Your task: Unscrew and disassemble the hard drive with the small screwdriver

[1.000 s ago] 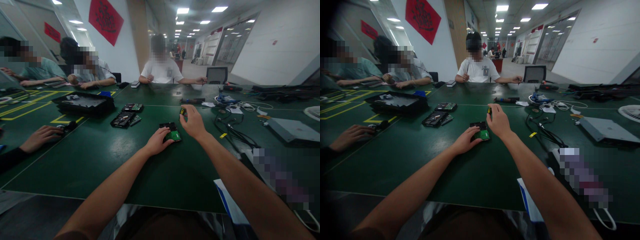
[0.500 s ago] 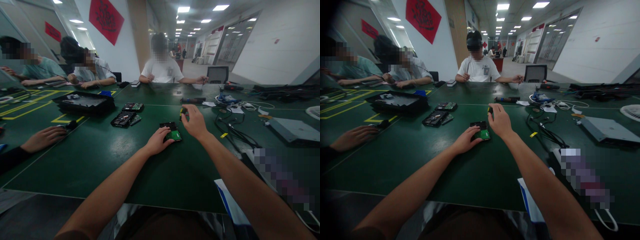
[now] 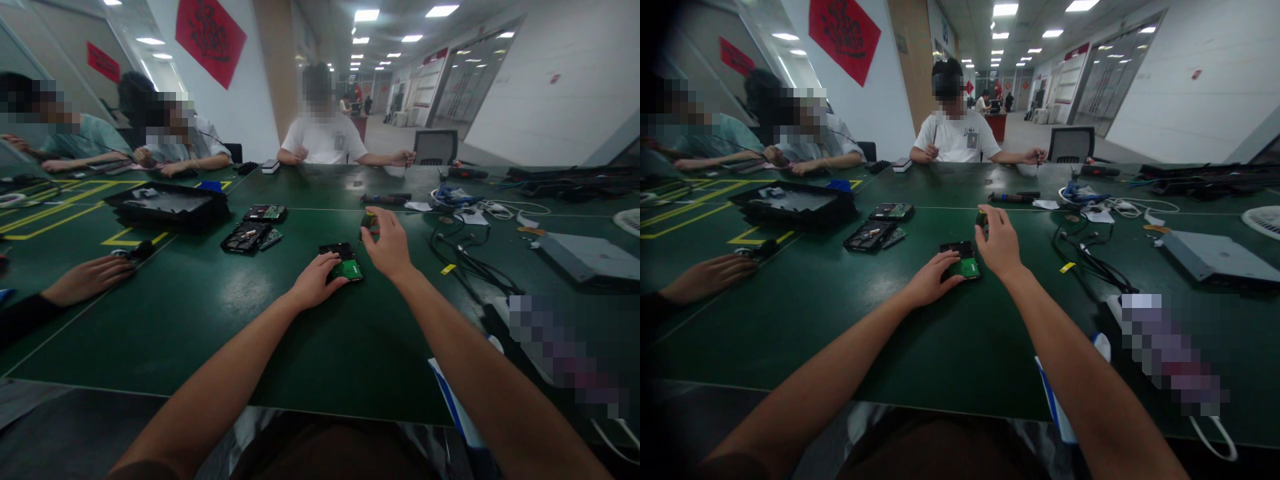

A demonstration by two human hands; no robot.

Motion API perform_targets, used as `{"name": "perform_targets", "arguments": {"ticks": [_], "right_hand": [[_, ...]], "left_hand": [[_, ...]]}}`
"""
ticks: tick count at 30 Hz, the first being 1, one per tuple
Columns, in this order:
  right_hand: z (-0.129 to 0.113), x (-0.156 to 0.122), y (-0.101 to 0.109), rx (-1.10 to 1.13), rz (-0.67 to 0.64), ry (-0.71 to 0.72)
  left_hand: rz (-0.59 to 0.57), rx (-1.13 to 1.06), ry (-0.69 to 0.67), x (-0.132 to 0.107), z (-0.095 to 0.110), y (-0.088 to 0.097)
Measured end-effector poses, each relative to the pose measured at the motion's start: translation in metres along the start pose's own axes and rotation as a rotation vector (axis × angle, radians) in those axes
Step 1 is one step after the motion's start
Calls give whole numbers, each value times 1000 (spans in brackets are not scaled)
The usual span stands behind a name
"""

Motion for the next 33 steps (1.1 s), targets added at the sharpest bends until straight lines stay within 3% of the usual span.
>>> {"name": "perform_targets", "arguments": {"ticks": [33], "right_hand": [[14, -28, -17, 57, -31, -31]], "left_hand": [[-24, 18, 15, 1, 0, -2]]}}
Point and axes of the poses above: each hand's wrist, its own x-axis towards the middle knuckle, its own y-axis out of the back of the hand, z = x × y, the point moved 10 cm from there along x, towards the middle knuckle, and after that the axes turned 2 degrees about -y, right-handed, at the moved point
